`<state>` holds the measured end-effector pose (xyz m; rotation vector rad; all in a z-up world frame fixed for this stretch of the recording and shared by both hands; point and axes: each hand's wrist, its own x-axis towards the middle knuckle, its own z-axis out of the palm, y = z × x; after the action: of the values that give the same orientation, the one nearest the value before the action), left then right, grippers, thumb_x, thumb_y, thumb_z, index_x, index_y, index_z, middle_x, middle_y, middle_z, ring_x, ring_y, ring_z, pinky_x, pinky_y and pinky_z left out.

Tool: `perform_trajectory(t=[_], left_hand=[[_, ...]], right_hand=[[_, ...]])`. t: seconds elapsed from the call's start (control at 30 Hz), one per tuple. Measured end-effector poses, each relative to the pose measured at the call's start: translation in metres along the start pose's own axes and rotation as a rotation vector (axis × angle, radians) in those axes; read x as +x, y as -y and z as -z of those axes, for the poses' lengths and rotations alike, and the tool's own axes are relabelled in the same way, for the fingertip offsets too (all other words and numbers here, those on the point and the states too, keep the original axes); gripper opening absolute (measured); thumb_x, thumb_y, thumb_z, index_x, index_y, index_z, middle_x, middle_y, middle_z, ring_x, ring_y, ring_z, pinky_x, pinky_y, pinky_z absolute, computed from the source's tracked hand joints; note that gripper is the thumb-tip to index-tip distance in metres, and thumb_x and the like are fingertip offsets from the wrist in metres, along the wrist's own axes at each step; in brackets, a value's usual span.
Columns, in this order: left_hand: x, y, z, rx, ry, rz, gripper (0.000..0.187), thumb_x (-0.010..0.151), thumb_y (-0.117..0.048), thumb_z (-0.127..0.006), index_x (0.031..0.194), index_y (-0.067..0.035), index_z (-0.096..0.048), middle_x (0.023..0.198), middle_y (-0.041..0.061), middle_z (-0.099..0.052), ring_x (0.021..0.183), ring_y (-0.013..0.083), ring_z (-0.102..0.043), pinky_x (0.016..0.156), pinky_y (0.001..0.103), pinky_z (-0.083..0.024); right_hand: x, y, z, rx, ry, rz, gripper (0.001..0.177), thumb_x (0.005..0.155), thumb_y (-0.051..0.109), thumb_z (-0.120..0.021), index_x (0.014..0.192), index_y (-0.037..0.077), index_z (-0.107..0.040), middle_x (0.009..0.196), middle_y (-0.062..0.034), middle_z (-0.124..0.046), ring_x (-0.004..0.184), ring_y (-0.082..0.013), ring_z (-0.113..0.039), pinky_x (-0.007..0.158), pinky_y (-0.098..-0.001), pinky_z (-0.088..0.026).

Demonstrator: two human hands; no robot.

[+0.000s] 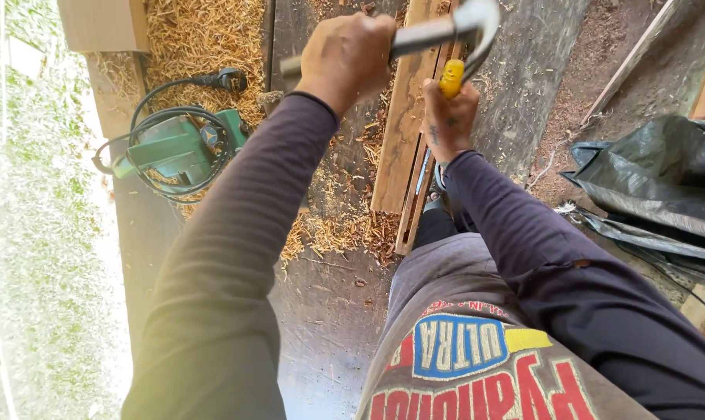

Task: Chisel a groove into a piece of wood held in a clamp using a hammer and chisel.

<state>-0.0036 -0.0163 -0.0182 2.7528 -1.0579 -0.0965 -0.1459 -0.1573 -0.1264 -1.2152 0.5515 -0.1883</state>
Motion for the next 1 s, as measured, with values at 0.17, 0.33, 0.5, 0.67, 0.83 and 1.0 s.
perform_trajectory(t=[0.17,0.33,0.5,0.67,0.83,1.0], left_hand=[[-0.010,0.000,0.017,0.142,0.194,-0.060,0.019,0.080,-0.008,-0.070,0.096,-0.015,-0.076,0.073,0.012,-0.073,0.063,0.0301,-0.073,0.057,0.044,-0.059],[-0.023,0.001,0.019,-0.098,0.138,0.175,0.007,0.093,-0.016,-0.068,0.095,-0.012,-0.074,0.073,0.013,-0.073,0.063,0.0303,-0.073,0.065,0.046,-0.057],[-0.031,-0.004,0.028,-0.042,0.170,0.094,0.009,0.088,-0.015,-0.070,0.095,-0.011,-0.074,0.076,0.015,-0.073,0.070,0.0311,-0.074,0.069,0.046,-0.058],[-0.026,-0.010,0.029,-0.056,0.091,0.056,0.010,0.086,-0.015,-0.071,0.094,-0.012,-0.074,0.074,0.014,-0.073,0.069,0.0311,-0.074,0.067,0.046,-0.058],[-0.023,-0.011,0.028,-0.058,0.045,0.027,0.012,0.082,-0.013,-0.073,0.093,-0.012,-0.075,0.076,0.013,-0.074,0.071,0.0315,-0.074,0.066,0.047,-0.058],[-0.030,-0.011,0.019,-0.056,0.078,0.004,0.015,0.083,-0.011,-0.073,0.098,-0.012,-0.076,0.074,0.014,-0.074,0.066,0.0311,-0.074,0.065,0.046,-0.058]], right_hand=[[-0.016,-0.022,0.003,-0.204,0.034,0.117,0.015,0.097,0.014,-0.064,0.087,0.011,-0.053,0.066,0.0060,-0.051,0.051,-0.0045,-0.048,0.040,-0.0243,-0.047],[-0.008,-0.009,0.004,-0.146,0.038,0.075,0.017,0.095,0.012,-0.066,0.090,0.014,-0.050,0.070,0.0072,-0.049,0.054,-0.0042,-0.048,0.042,-0.0240,-0.047],[0.006,-0.009,0.005,-0.021,0.068,0.109,0.017,0.103,0.010,-0.067,0.092,0.008,-0.054,0.075,0.0059,-0.051,0.060,-0.0033,-0.044,0.048,-0.0225,-0.037],[0.001,0.001,0.008,0.051,0.065,0.052,0.021,0.101,0.012,-0.068,0.090,0.009,-0.051,0.070,0.0058,-0.050,0.053,-0.0035,-0.045,0.042,-0.0238,-0.038],[-0.005,-0.003,0.010,0.098,0.044,-0.030,0.020,0.100,0.012,-0.068,0.089,0.010,-0.051,0.067,0.0061,-0.048,0.050,-0.0035,-0.045,0.039,-0.0240,-0.037],[-0.015,0.006,0.003,0.072,0.038,0.038,0.020,0.100,0.009,-0.067,0.086,0.009,-0.053,0.067,0.0061,-0.050,0.049,-0.0050,-0.048,0.041,-0.0247,-0.040]])
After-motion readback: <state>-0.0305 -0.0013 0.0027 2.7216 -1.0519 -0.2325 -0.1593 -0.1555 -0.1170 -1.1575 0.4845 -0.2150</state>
